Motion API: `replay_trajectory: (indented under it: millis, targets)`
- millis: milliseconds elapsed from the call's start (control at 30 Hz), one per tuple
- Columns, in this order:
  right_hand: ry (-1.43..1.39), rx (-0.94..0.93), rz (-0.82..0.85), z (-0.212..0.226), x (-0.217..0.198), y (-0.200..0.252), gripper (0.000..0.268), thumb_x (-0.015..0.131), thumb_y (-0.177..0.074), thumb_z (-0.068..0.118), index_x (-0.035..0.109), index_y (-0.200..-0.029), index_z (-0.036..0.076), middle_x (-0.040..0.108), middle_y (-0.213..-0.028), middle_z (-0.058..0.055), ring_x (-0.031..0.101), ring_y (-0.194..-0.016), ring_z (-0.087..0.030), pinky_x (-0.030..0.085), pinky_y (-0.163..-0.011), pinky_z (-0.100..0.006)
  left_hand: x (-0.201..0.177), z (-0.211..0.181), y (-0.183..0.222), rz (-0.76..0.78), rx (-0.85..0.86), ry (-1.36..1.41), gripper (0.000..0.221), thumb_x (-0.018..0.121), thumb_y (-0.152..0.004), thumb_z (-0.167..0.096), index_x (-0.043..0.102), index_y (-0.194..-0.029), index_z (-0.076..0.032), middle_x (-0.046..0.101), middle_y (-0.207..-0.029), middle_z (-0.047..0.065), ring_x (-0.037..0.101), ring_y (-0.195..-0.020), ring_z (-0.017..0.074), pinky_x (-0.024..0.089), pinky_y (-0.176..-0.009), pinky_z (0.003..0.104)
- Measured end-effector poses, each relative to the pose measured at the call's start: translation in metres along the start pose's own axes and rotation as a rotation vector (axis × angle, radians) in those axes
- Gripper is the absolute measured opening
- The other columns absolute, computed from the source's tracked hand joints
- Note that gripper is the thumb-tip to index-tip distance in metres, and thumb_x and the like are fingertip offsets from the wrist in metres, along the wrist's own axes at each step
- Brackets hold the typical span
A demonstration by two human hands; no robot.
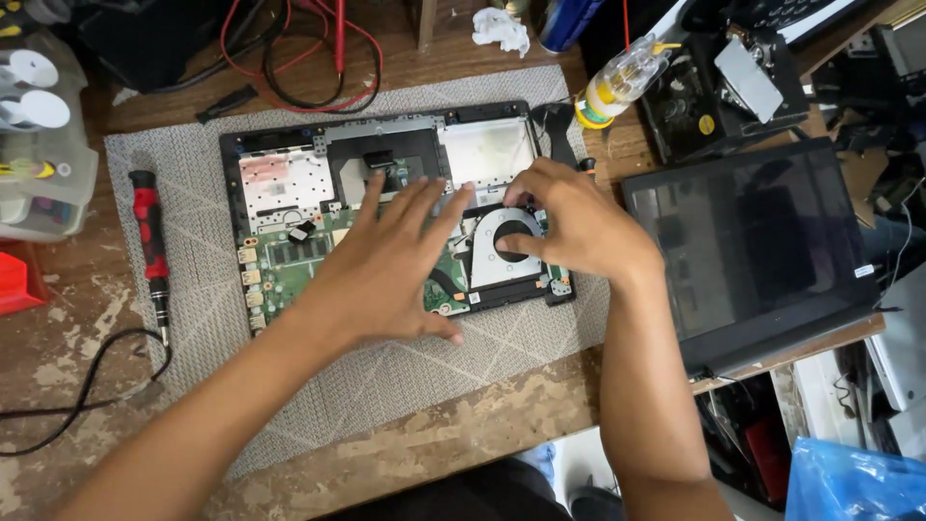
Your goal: Disassembling a laptop by disconnecting internal ribbon cables and removing the motherboard from the chassis.
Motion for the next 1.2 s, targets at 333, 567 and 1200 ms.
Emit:
replay_trajectory:
  millis: [333,567,1200]
  targets:
    - [-0.187,-0.059,-0.069,-0.001,-0.004,0.0,0.016,0.071,-0.098,0.019,0.059,-0.105,0.012,0.063,-0.085,-0.002,0.057,-0.073,-0.018,0.045,-0.07,-0.034,0.002,0.002,-0.019,0.062,-0.048,-0.131,0.169,0.092,-0.047,-0.094,0.007,-0.164,-0.006,0.038,-0.147,0.029,0.037,-0.136,0.0418,0.018,-0.117,0.064]
    - [-0.21,-0.146,-0.165,-0.007,-0.009,-0.005,0.016,0.067,-0.099,0.019,0.069,-0.112,0.008,0.072,-0.112,-0.007,0.066,-0.103,-0.024,0.048,-0.091,-0.036,0.0,0.006,-0.027,0.12,-0.1,-0.063,0.171,0.102,-0.036,-0.089,0.017,-0.162,-0.01,0.036,-0.143,0.024,0.036,-0.131,0.0427,0.026,-0.112,0.059]
    - [-0.402,-0.079,-0.286,-0.019,-0.019,0.0,0.027,0.079,-0.093,0.006,0.063,-0.115,0.01,0.067,-0.092,-0.003,0.052,-0.062,-0.007,0.045,-0.052,-0.024,-0.006,0.005,-0.026,0.129,-0.111,0.023,0.165,0.107,-0.032,-0.08,0.024,-0.16,-0.019,0.035,-0.14,0.025,0.038,-0.126,0.043,0.038,-0.105,0.058]
Point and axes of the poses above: each hand's wrist, its own y-axis away from the middle knuckle, its own x-axis out of the palm, z = x × y, the point moved 6 cm from there along -y, towards the middle knuckle
